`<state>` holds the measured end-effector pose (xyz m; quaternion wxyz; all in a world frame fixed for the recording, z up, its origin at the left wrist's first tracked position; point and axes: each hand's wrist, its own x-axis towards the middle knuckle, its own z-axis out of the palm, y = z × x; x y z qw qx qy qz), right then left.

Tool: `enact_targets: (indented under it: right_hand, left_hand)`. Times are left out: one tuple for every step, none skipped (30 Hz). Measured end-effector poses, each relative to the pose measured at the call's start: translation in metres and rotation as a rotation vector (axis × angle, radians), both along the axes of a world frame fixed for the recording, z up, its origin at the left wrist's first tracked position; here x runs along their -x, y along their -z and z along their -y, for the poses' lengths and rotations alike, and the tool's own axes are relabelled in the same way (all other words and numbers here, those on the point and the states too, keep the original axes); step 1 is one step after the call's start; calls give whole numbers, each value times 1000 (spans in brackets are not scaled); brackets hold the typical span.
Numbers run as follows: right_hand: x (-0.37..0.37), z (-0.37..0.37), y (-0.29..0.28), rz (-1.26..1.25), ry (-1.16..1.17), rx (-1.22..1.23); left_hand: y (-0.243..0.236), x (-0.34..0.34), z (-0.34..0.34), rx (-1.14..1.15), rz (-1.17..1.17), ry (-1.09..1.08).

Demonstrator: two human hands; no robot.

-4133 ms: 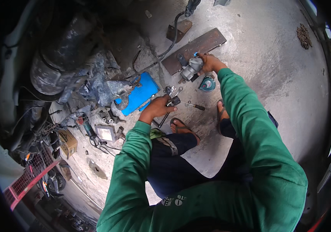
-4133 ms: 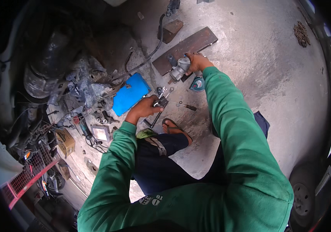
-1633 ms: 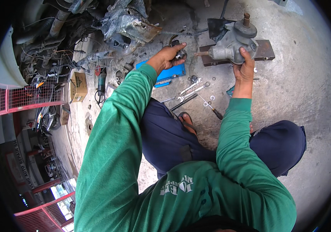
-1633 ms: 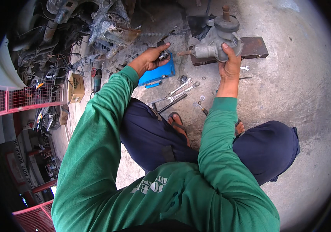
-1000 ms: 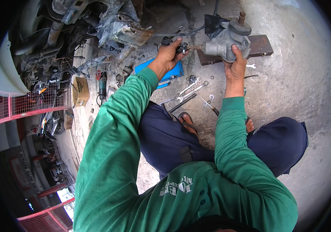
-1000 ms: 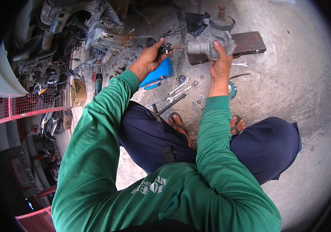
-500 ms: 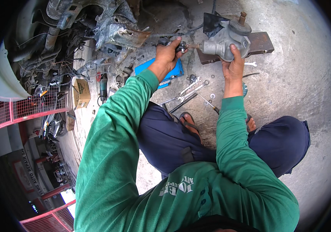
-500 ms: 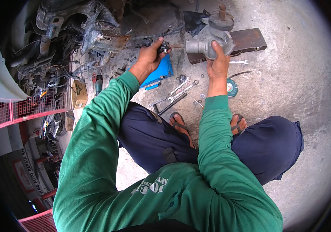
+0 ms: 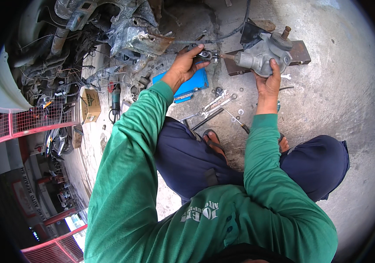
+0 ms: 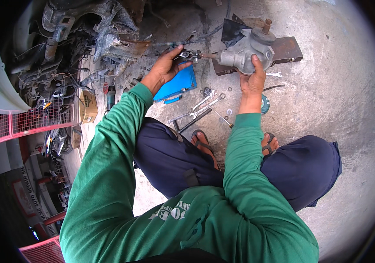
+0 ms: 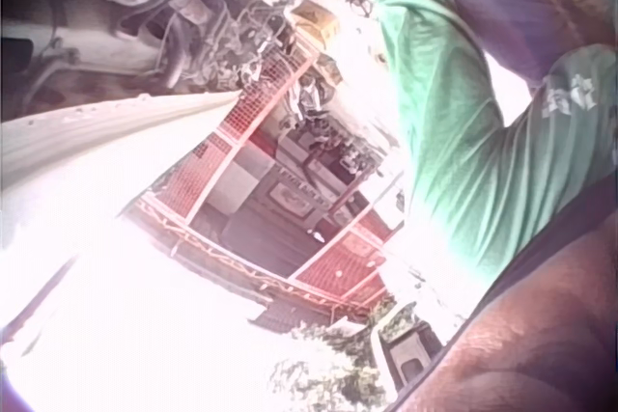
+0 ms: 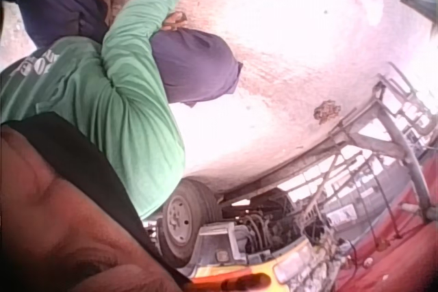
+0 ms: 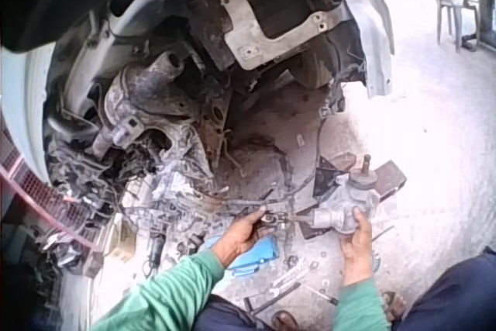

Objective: The person works underneath a vehicle, removing and reattaching a metal engine component using a wrench and socket. They manipulate bolts and wires while seated on the floor.

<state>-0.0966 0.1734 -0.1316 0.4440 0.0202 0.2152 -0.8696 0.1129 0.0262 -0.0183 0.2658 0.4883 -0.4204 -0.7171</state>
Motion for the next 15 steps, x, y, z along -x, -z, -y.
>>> enact_targets:
  right_hand:
    - [3, -2, 2, 4, -5, -9]
    - [6, -3, 4, 8, -9, -19]
    - [8, -4, 4, 9, -8, -46]
    - [10, -5, 3, -1, -18, -56]
    - [13, -6, 2, -10, -29, -67]
    - [15, -8, 1, -18, -36, -80]
    - [17, -9, 0, -27, -35, -107]
    - [18, -9, -2, -35, -35, -135]
    - [17, -10, -3, -41, -40, -160]
    - [15, -10, -4, -59, -58, -161]
    - [14, -9, -5, -78, -75, -161]
    - [13, -9, -6, -96, -92, -164]
    - [12, -9, -6, -96, -95, -155]
    - [11, -9, -7, -96, -100, -145]
    - [10, -10, -8, -94, -107, -135]
  left_hand:
    - [-1, -4, 2, -6, -3, -5]
    - [-2, -8, 4, -12, -7, -9]
    - [-3, -11, 5, 40, 49, 55]
    - [-4, -13, 6, 91, 105, 120]
    - [-5, -15, 7, 143, 161, 184]
    - [-9, -12, 4, 193, 217, 253]
    - [-14, -9, 2, 161, 227, 320]
    - [-19, -4, 0, 236, 279, 459]
    - [-23, -1, -3, 312, 336, 593]
    - [-25, 0, -6, 388, 393, 727]
    - [-4, -3, -1, 771, 442, 779]
    - [-3, 3, -5, 866, 640, 821]
    - [-2, 9, -10, 958, 841, 857]
    - [-3, 12, -14, 1046, 1045, 889]
    - [-2, 11, -18, 1047, 1088, 848]
